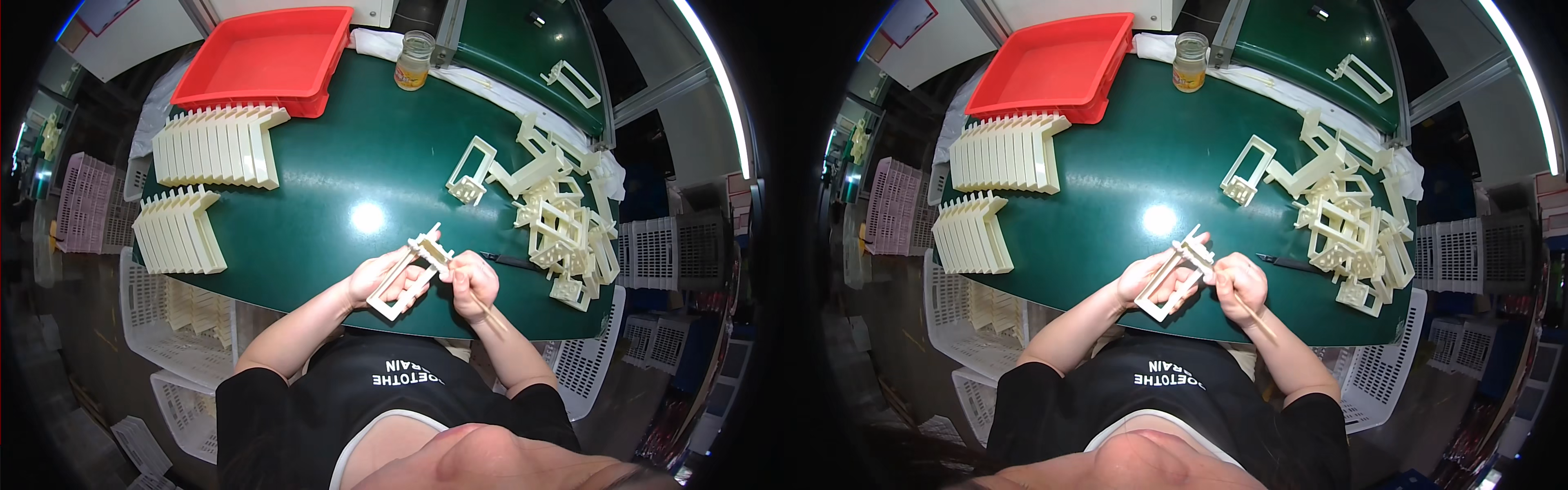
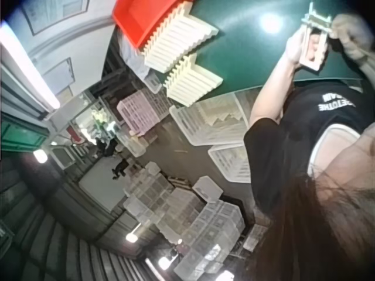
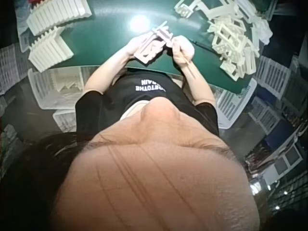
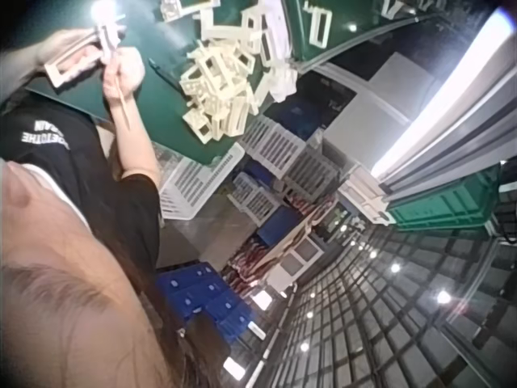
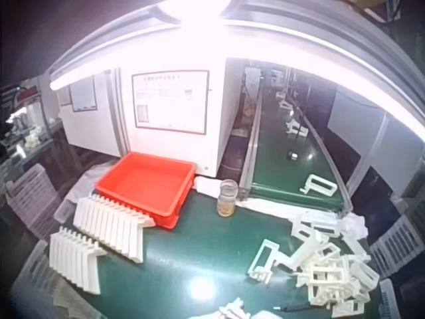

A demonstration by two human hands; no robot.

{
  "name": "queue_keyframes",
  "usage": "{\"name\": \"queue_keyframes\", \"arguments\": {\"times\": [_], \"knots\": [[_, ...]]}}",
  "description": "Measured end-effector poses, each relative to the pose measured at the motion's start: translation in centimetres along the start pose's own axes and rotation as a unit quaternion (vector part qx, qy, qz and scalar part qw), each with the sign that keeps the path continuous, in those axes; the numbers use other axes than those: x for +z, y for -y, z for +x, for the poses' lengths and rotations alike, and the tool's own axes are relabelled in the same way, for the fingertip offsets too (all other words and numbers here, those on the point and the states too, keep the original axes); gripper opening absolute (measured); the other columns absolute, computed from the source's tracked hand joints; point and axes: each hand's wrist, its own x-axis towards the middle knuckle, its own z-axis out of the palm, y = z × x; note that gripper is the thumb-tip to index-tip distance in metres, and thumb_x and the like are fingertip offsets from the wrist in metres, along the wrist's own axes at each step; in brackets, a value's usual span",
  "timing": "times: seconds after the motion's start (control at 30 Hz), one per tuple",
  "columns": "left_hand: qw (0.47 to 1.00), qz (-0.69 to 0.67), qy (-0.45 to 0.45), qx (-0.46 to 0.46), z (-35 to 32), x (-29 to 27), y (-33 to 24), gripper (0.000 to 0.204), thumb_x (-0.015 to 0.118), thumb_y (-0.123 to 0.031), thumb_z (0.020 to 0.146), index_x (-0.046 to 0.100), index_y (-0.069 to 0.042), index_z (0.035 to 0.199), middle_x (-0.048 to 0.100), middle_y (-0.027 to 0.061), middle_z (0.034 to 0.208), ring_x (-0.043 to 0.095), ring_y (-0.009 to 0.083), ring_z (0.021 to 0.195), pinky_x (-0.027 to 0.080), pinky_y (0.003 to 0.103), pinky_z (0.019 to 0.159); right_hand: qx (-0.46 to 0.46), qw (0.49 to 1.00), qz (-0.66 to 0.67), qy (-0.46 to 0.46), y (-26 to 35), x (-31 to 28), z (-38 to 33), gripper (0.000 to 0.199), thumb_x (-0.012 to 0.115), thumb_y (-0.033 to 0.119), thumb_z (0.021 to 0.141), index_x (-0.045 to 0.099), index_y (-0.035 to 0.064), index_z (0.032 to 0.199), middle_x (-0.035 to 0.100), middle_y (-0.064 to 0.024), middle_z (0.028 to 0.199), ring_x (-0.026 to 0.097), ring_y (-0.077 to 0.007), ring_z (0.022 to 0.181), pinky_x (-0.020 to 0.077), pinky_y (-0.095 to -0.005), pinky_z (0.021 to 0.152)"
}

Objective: Applying a substance to plastic electronic parts using a small brush at a manual assembly station.

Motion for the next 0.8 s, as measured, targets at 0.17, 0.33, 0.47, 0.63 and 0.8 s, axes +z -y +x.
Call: {"name": "queue_keyframes", "arguments": {"times": [0.17, 0.33, 0.47, 0.63, 0.8], "knots": [[0.997, 0.051, -0.051, 0.014, -0.3, 0.2, 0.0, 0.05, 0.02, -0.042, 0.102, 0.021, -0.019, 0.148, 0.058, 0.014, 0.096, 0.06, 0.0216, 0.075, 0.053, 0.033, 0.066, 0.08, 0.992, 0.065, 0.075, 2.5, 2.1, -2.9, 0.02, 0.057, 0.009, 0.09, 0.061, 0.0028, 0.072, 0.062, -0.0103, 0.075, 0.062, -0.0226, 0.071, 0.0506, -0.0334, 0.065], [0.994, 0.033, -0.087, 0.053, -0.2, 0.3, 0.2, 0.046, 0.025, -0.042, 0.102, 0.036, -0.014, 0.136, 0.058, 0.0117, 0.099, 0.06, 0.0212, 0.085, 0.051, 0.034, 0.077, 0.165, 0.981, 0.102, -0.018, 3.0, 0.6, -0.8, 0.023, 0.052, 0.006, 0.092, 0.061, 0.0014, 0.071, 0.061, -0.0083, 0.071, 0.058, -0.0177, 0.061, 0.0466, -0.0281, 0.056], [0.98, 0.074, -0.139, 0.12, 0.4, 0.6, 0.9, 0.046, 0.027, -0.045, 0.101, 0.042, -0.011, 0.129, 0.059, 0.0087, 0.1, 0.06, 0.0184, 0.083, 0.05, 0.029, 0.07, 0.086, 0.995, -0.051, -0.031, 2.2, 1.4, 1.1, 0.016, 0.057, 0.0, 0.085, 0.06, 0.0016, 0.07, 0.058, -0.0109, 0.067, 0.058, -0.0221, 0.057, 0.046, -0.0294, 0.053], [0.976, 0.051, -0.143, 0.153, 0.1, 0.1, 0.5, 0.051, 0.024, -0.049, 0.1, 0.042, -0.008, 0.125, 0.059, 0.0091, 0.096, 0.061, 0.0167, 0.078, 0.053, 0.029, 0.068, 0.239, 0.959, 0.08, 0.132, 4.1, 2.1, -0.5, 0.021, 0.055, 0.005, 0.089, 0.062, 0.0018, 0.069, 0.061, -0.0073, 0.065, 0.059, -0.0156, 0.055, 0.0456, -0.0268, 0.051], [0.9, 0.269, -0.273, 0.206, 0.4, 2.5, 0.2, 0.045, 0.044, -0.029, 0.099, 0.032, -0.007, 0.136, 0.055, 0.008, 0.105, 0.06, 0.0145, 0.082, 0.054, 0.029, 0.073, 0.309, 0.915, 0.257, -0.021, 3.3, -1.6, 1.5, 0.036, 0.046, 0.023, 0.099, 0.059, 0.0023, 0.073, 0.059, -0.0071, 0.068, 0.053, -0.0106, 0.053, 0.0424, -0.0216, 0.049]]}}
